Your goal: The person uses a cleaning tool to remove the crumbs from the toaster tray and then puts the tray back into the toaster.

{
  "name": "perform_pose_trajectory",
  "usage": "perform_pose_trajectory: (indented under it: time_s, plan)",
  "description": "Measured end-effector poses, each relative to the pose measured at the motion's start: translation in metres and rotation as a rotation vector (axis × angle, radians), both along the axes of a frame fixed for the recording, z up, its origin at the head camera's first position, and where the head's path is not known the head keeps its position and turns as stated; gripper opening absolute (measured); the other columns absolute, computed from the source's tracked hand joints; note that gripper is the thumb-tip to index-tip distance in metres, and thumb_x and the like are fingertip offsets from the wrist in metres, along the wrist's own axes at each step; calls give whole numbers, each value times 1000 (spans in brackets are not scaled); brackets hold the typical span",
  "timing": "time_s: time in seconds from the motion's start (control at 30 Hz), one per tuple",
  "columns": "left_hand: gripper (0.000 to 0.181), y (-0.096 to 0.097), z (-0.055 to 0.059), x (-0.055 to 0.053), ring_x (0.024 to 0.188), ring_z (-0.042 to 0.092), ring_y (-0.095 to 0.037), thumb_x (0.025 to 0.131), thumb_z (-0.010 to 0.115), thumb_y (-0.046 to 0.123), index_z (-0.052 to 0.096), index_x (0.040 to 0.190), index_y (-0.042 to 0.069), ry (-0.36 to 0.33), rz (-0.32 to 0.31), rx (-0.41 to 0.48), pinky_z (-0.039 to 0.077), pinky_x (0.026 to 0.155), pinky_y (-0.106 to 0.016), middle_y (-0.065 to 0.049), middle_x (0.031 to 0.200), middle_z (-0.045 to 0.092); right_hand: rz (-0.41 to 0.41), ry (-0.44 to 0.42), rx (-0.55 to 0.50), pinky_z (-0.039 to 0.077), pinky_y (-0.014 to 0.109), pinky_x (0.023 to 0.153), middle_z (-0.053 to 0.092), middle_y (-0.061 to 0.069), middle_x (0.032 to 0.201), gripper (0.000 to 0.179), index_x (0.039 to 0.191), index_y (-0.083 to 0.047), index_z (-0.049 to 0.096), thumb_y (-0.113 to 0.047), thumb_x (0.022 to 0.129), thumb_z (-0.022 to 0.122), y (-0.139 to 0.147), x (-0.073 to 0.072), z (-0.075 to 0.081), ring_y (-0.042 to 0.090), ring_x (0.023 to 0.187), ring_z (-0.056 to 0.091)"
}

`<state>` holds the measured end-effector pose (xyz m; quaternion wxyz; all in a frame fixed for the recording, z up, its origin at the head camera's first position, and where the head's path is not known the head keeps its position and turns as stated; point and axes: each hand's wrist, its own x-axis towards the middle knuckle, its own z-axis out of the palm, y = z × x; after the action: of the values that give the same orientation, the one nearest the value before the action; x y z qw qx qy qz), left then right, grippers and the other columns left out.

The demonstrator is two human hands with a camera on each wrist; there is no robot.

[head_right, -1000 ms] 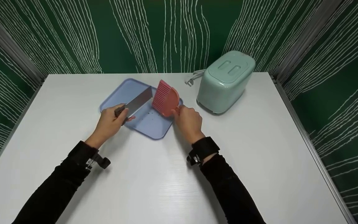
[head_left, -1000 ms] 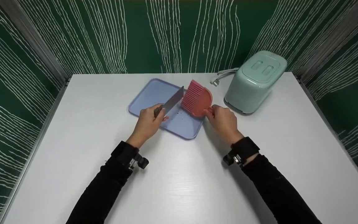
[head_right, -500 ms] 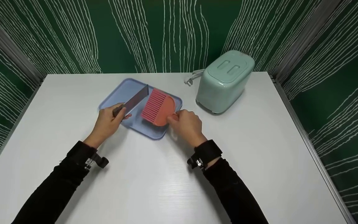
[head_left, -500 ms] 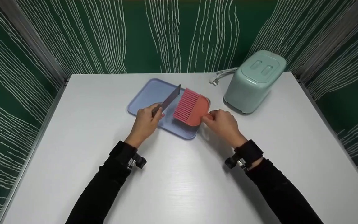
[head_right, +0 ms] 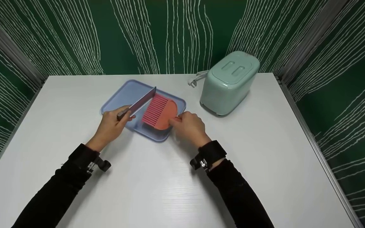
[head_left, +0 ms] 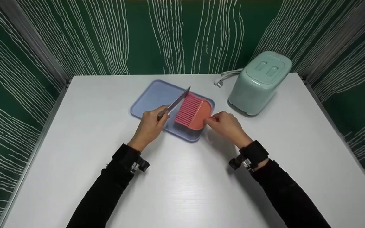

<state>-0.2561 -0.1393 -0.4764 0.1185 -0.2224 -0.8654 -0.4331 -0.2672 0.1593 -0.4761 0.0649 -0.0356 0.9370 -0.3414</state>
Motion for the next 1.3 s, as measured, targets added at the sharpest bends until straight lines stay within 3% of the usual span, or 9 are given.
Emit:
perform_pose_trajectory:
  time_s: [0.3, 0.57, 0.63, 0.73, 0.83, 0.93, 1.1, 1.3]
  plan:
    - [32, -1, -1, 0, 70, 67, -19, 110, 59, 9, 70, 138, -1, 11, -16, -13, 41, 59, -22, -21, 98, 81, 55, -184, -45, 33, 28, 58, 47, -10, 65, 41, 64, -20, 60, -50, 94, 63, 4, -5, 0, 11, 63, 41]
    - [33, -3, -1, -2, 62, 51, -12, 110, 57, 10, 70, 139, 0, 33, -16, -42, 36, 57, -22, -17, 90, 77, 92, -303, -84, 25, 29, 57, 34, -12, 58, 50, 57, -24, 41, -50, 92, 65, 2, -6, 4, 10, 59, 31]
    - [33, -3, -1, -3, 61, 49, -13, 109, 57, 10, 71, 138, 0, 39, -10, -50, 35, 57, -23, -15, 87, 76, 97, -293, -80, 25, 29, 57, 36, -11, 58, 50, 57, -24, 42, -50, 93, 65, 3, -5, 5, 10, 59, 33]
    - [34, -4, -1, -3, 66, 57, -14, 110, 57, 10, 69, 140, -1, 24, -9, -51, 42, 60, -24, -18, 95, 80, 85, -244, -57, 33, 29, 62, 47, -9, 67, 45, 61, -20, 55, -51, 93, 64, 5, -5, 9, 12, 68, 42]
    - [34, -4, -1, -3, 70, 63, -16, 110, 57, 10, 69, 140, -1, 12, -9, -52, 47, 64, -25, -20, 102, 81, 69, -194, -37, 42, 31, 69, 60, -4, 81, 45, 74, -12, 71, -53, 93, 64, 9, -5, 12, 15, 80, 51]
    - [33, -4, -2, -3, 69, 62, -15, 110, 57, 9, 70, 139, 0, 16, -29, -51, 46, 63, -24, -19, 99, 81, 51, -177, -27, 46, 32, 71, 64, -2, 88, 48, 85, -7, 77, -53, 93, 63, 13, -7, 12, 17, 83, 54]
    - [32, -2, -2, -3, 68, 58, -13, 110, 57, 8, 71, 137, 1, 32, -73, -48, 44, 61, -21, -15, 95, 80, 46, -173, -17, 43, 31, 67, 60, -5, 80, 43, 76, -12, 70, -51, 93, 62, 16, -8, 9, 16, 77, 51]
    - [32, -2, -3, -3, 70, 61, -14, 109, 59, 7, 71, 137, -1, 36, -79, -49, 46, 62, -23, -18, 97, 80, 95, -199, -6, 31, 30, 62, 38, -10, 67, 42, 61, -24, 54, -50, 91, 65, 10, -6, 7, 13, 68, 38]
